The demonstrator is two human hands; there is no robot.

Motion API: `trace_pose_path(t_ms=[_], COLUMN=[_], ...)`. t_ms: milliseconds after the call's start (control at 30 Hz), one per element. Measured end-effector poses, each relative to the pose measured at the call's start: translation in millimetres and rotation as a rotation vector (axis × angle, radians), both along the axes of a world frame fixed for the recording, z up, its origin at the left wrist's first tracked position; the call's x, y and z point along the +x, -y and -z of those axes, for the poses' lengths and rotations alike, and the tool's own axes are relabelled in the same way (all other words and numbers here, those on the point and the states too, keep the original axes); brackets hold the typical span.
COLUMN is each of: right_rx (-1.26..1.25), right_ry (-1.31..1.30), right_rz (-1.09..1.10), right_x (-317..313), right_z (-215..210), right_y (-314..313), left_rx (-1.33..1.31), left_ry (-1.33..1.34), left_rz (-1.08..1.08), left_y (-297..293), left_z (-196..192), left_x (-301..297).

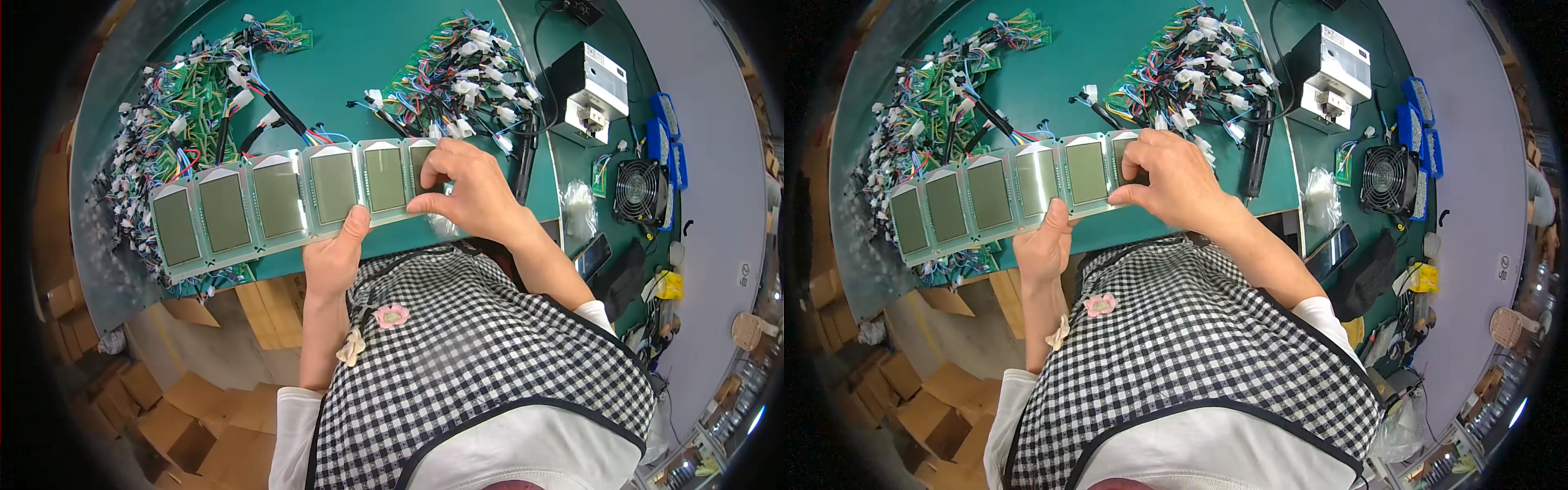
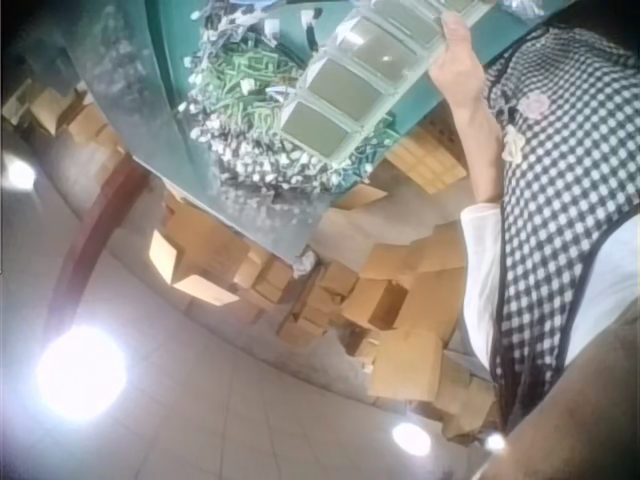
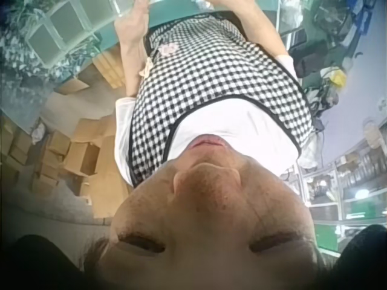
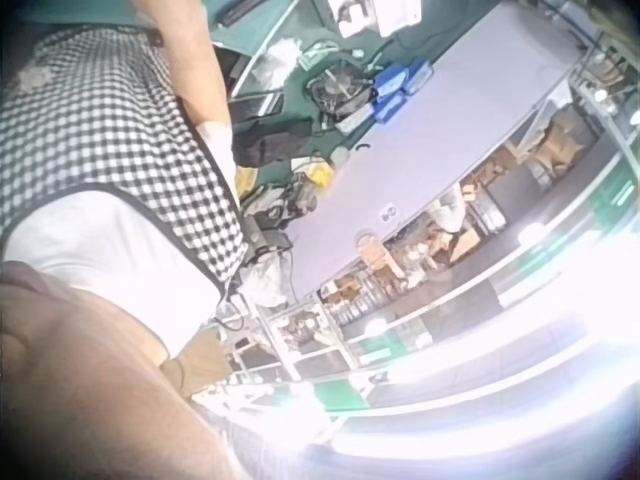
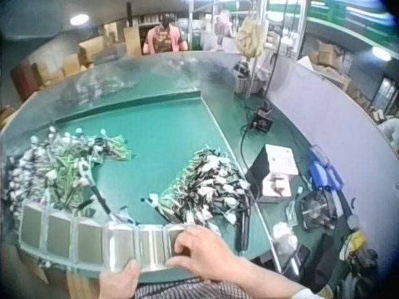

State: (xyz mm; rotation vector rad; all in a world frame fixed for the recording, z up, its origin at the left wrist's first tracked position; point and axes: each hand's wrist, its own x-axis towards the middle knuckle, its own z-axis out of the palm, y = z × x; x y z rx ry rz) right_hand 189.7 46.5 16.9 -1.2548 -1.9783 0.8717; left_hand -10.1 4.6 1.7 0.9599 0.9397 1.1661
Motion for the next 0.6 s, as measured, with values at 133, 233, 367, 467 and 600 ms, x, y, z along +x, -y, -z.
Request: trace_pose_path(t_ms=[133, 233, 367, 467, 600], right_rx=[-0.025, 0.013, 0.093, 0.057, -0.576], right_ry=[-0.077, -0.081, -0.050, -0.183, -0.733], right_rz=[-0.044, -0.047, 0.001, 0.189, 0.235], right_x=[0, -1, 1, 5, 17], right_z=[7, 8, 12, 15, 34], right_y=[-1, 0, -2, 3, 15], left_rx=[0.000, -0.006, -0.012, -0.017, 0.030], left_ry=[-0.071, -0.083, -0.069, 0.043, 0.330], left_rz=[0.004, -0.012, -0.020, -0.048, -0.013], left_y=[0, 0, -1, -1, -5], left_z=[3, 5, 5, 4, 3], left_x=[-3, -4, -4, -4, -6])
